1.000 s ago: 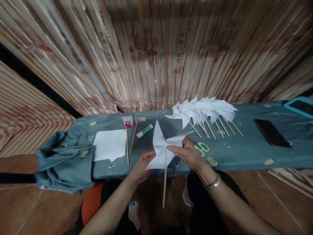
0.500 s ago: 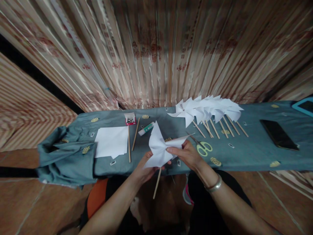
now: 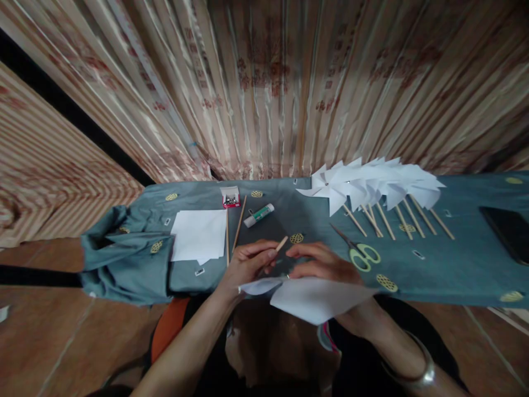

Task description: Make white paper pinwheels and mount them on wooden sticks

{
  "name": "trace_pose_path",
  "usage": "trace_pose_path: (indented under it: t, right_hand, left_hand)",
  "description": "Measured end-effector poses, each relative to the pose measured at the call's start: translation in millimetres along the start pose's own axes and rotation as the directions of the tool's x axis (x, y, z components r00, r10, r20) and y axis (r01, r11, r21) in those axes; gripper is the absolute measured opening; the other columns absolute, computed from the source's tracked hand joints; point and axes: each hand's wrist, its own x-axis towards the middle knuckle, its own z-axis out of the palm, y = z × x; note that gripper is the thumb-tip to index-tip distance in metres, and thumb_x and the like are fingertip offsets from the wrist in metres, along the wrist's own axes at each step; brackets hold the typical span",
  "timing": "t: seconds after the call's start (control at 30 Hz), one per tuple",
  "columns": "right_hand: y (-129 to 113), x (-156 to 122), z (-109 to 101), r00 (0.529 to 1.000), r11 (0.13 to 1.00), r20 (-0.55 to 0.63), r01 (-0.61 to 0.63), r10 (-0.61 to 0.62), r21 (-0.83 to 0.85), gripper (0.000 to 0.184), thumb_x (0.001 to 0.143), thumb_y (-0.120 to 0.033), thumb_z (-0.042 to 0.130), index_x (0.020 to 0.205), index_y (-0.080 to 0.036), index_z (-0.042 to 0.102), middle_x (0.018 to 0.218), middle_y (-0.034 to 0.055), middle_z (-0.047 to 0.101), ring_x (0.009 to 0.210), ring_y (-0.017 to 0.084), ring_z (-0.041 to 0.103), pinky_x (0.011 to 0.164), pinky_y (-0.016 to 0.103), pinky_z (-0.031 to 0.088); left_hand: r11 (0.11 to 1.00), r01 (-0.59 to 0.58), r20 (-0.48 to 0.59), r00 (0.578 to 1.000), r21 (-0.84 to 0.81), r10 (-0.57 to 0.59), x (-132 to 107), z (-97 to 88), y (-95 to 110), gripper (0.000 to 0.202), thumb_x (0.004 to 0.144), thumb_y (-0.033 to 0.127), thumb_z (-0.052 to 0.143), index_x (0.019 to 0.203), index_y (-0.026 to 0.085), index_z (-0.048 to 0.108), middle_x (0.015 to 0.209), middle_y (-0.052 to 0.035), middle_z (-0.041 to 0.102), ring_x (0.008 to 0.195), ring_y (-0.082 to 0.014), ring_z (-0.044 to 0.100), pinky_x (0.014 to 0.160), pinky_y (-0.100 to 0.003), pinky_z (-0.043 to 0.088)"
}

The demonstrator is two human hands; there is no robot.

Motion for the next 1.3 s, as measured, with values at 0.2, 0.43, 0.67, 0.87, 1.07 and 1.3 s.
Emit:
trace_pose_path:
  t: [0.2, 0.43, 0.67, 0.87, 1.07, 1.3]
  right_hand:
    - [-2.1, -3.4, 0.1, 0.977, 0.97, -0.087, 0.177, -0.193, -0.164, 0.021, 0.089, -0.026, 0.062, 0.11, -0.026, 0.065, 0.1, 0.0046, 0.072, 0.094, 0.019, 0.066, 0.08, 0.032, 0.052]
    - [-4.9, 0.2, 1.1, 0.966, 0.958, -0.129, 0.193, -0.223, -0.212, 0.02, 0.087, -0.021, 0.062, 0.107, -0.023, 0.064, 0.096, 0.005, 0.074, 0.089, 0.019, 0.069, 0.08, 0.032, 0.053]
    - [-3.2, 1.1, 3.2, 0.957, 0.944, -0.162, 0.193, -0.242, -0.267, 0.014, 0.087, -0.023, 0.062, 0.101, -0.019, 0.065, 0.092, 0.0054, 0.074, 0.085, 0.019, 0.07, 0.078, 0.032, 0.055]
    - [-4.1, 0.3, 3.0, 0.961, 0.948, -0.169, 0.169, -0.219, -0.27, 0.013, 0.088, -0.023, 0.061, 0.101, -0.02, 0.064, 0.092, 0.005, 0.074, 0.086, 0.019, 0.07, 0.079, 0.033, 0.056]
    - [-2.4, -1.5, 4.2, 0.957, 0.952, -0.186, 0.173, -0.224, -0.253, 0.015, 0.087, -0.023, 0.061, 0.101, -0.019, 0.064, 0.093, 0.0055, 0.074, 0.088, 0.02, 0.069, 0.08, 0.034, 0.055]
    - [-3.5, -0.8, 4.6, 0.953, 0.956, -0.204, 0.173, -0.223, -0.238, 0.014, 0.089, -0.025, 0.059, 0.101, -0.02, 0.065, 0.091, 0.0056, 0.074, 0.085, 0.021, 0.07, 0.079, 0.035, 0.055]
  left_hand:
    - [1.0, -0.026, 0.026, 0.999, 0.011, 0.026, -5.2, 5.2, 0.0, 0.021, 0.062, 0.036, 0.083, 0.068, 0.016, 0.078, 0.061, 0.0004, 0.056, 0.054, -0.0065, 0.047, 0.048, -0.018, 0.033]
    - [0.999, 0.023, 0.03, 0.999, -0.027, -0.022, -6.7, 9.6, -2.3, 0.026, 0.058, 0.038, 0.085, 0.067, 0.015, 0.077, 0.064, -0.0013, 0.06, 0.056, -0.0087, 0.052, 0.049, -0.02, 0.035]
    - [0.996, 0.077, -0.017, 0.997, -0.037, -0.077, -7.5, 11.7, -4.6, 0.025, 0.056, 0.035, 0.085, 0.068, 0.014, 0.077, 0.069, -0.0034, 0.066, 0.059, -0.0113, 0.055, 0.054, -0.022, 0.038]
    - [1.0, 0.004, -0.01, 1.0, 0.019, -0.004, -6.9, 11.1, -6.4, 0.019, 0.06, 0.032, 0.083, 0.07, 0.016, 0.078, 0.07, -0.0028, 0.066, 0.063, -0.0112, 0.056, 0.057, -0.021, 0.039]
    - [0.996, -0.071, -0.008, 0.997, 0.059, 0.071, -6.2, 10.3, -9.0, 0.013, 0.062, 0.028, 0.082, 0.068, 0.018, 0.078, 0.068, -0.0019, 0.066, 0.062, -0.0108, 0.055, 0.057, -0.021, 0.039]
    - [0.989, -0.124, 0.028, 0.992, 0.085, 0.122, -5.8, 7.7, -10.3, 0.013, 0.063, 0.029, 0.083, 0.071, 0.019, 0.079, 0.07, -0.0023, 0.067, 0.062, -0.0113, 0.056, 0.058, -0.022, 0.041]
